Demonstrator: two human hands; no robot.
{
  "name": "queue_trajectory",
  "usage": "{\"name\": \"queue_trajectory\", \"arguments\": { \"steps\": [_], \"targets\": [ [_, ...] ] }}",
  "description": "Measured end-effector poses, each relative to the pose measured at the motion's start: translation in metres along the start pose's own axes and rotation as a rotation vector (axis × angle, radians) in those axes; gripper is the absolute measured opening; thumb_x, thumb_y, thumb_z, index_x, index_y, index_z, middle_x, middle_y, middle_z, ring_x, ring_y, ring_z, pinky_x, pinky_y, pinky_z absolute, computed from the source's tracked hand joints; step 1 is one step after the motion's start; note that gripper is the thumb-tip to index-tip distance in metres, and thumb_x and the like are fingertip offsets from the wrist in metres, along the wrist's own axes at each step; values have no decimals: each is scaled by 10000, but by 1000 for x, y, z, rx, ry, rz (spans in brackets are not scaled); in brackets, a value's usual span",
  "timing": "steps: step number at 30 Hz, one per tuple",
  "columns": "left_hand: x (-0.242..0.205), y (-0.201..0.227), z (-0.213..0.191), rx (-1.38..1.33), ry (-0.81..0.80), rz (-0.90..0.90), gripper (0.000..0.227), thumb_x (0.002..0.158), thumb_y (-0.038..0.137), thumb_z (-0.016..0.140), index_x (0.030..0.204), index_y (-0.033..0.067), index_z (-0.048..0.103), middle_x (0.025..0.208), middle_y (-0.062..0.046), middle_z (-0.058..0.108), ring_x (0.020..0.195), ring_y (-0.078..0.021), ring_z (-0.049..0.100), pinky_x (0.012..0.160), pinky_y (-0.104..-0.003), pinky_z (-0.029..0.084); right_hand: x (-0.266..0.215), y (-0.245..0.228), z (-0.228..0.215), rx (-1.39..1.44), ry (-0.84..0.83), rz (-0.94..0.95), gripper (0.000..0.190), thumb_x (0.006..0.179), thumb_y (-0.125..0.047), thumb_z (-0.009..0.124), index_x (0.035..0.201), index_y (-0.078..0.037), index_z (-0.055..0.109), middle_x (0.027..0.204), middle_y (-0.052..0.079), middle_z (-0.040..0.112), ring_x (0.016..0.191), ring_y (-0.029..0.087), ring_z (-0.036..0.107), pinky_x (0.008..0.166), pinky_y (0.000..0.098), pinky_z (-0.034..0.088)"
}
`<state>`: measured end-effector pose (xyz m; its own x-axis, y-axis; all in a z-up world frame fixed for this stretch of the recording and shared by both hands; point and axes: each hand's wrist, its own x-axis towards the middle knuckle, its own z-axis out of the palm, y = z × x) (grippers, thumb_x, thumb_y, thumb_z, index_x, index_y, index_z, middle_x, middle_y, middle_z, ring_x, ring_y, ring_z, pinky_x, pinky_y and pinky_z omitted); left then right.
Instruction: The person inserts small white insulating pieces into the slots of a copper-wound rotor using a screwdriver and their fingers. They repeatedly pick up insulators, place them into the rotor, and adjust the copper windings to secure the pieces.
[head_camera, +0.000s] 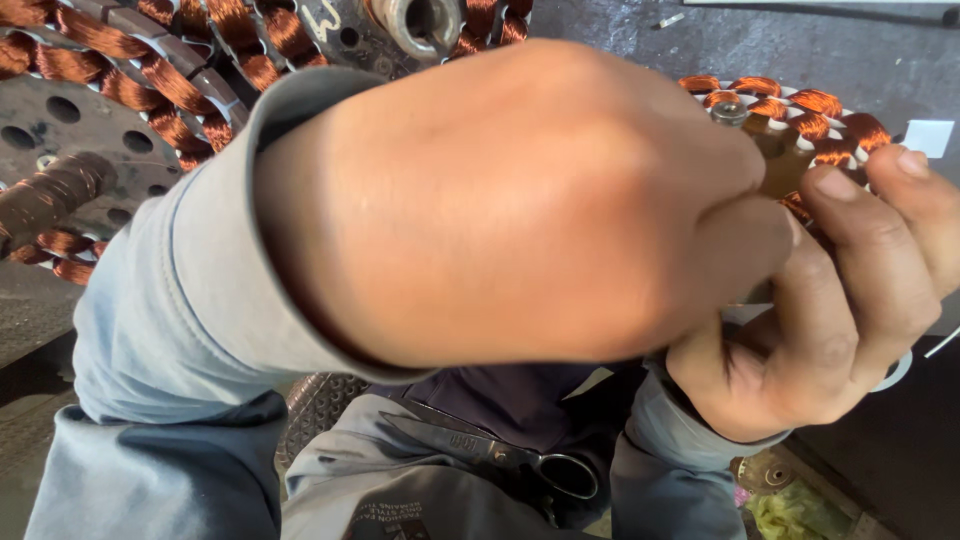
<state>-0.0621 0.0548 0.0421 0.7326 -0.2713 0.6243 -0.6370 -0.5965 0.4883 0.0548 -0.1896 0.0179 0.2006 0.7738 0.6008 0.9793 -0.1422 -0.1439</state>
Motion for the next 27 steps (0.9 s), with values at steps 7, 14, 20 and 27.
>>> {"name": "queue_trajectory", "arguments": {
  "steps": [7, 14, 20, 27],
  "targets": [
    [8, 0, 2, -79, 30, -73, 198, 891, 82, 704, 1015, -21, 590, 923, -118, 614, 831, -304, 651, 720, -399, 506, -7, -1, 3, 48, 17, 49, 397, 881, -228, 710, 1205, -15, 622, 1261, 194, 561, 1314, 439, 486, 1145, 635, 438],
    [5, -8, -5, -72, -21, -8, 194, 915, 110, 738, 979, -18, 607, 883, -131, 622, 758, -322, 641, 651, -429, 478, -1, -1, 4, 29, 14, 35, 407, 871, -219, 712, 1212, -11, 632, 1224, 203, 557, 1289, 450, 480, 1130, 638, 426],
    [7, -5, -3, -118, -12, -32, 233, 989, 162, 738, 967, -22, 597, 894, -128, 611, 788, -326, 640, 685, -437, 486, 0, -4, 9, 43, 64, 69, 378, 952, -264, 754, 1206, -20, 616, 1249, 192, 562, 1316, 439, 481, 1147, 617, 439],
    [2, -3, -3, -148, 25, -57, 153, 991, 103, 683, 1023, -17, 593, 939, -128, 618, 854, -329, 642, 724, -423, 483, -6, -6, 6, 16, 38, 75, 374, 955, -278, 732, 1173, 1, 613, 1212, 210, 550, 1282, 450, 485, 1134, 643, 439]
  ]
}}
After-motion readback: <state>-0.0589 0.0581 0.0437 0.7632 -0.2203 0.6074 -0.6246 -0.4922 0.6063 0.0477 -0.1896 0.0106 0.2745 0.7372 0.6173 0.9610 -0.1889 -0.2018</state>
